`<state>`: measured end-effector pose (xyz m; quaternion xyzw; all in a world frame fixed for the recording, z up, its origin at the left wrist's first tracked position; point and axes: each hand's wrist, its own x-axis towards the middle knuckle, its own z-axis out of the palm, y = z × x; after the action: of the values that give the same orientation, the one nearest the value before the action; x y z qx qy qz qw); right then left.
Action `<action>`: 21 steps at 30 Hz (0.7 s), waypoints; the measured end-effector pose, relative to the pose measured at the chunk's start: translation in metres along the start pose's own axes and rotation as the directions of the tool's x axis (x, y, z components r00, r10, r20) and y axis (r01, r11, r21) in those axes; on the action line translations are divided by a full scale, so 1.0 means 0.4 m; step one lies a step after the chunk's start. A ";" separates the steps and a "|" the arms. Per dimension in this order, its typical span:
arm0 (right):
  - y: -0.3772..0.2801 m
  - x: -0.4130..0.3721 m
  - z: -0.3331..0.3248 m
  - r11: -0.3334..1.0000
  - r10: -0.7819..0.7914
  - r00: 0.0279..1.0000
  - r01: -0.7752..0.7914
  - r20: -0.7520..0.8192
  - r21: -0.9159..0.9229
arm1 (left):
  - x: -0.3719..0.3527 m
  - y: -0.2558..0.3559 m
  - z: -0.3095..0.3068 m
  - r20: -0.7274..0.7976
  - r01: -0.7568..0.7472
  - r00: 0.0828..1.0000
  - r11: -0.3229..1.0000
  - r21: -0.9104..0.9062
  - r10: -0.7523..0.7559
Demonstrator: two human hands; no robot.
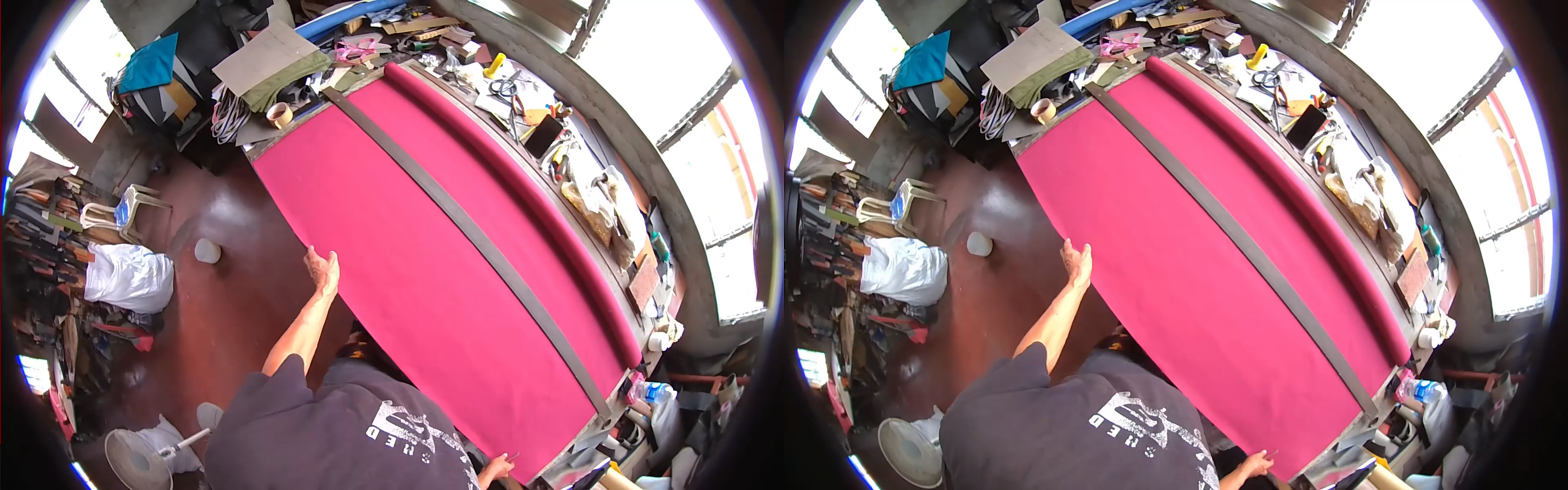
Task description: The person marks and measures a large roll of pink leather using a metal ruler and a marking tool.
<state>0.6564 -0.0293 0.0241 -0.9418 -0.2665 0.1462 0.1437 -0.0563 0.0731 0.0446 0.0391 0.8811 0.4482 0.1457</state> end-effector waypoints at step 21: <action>-0.040 -0.061 0.061 0.695 0.476 0.878 -0.340 -0.050 0.634 | 0.473 0.084 -0.069 0.283 0.069 0.959 0.984 -0.165 -0.020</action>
<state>0.6207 -0.0246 0.0124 -0.8900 0.0283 0.1517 0.4290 -0.2472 0.1093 0.0449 0.0694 0.8100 0.5095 0.2820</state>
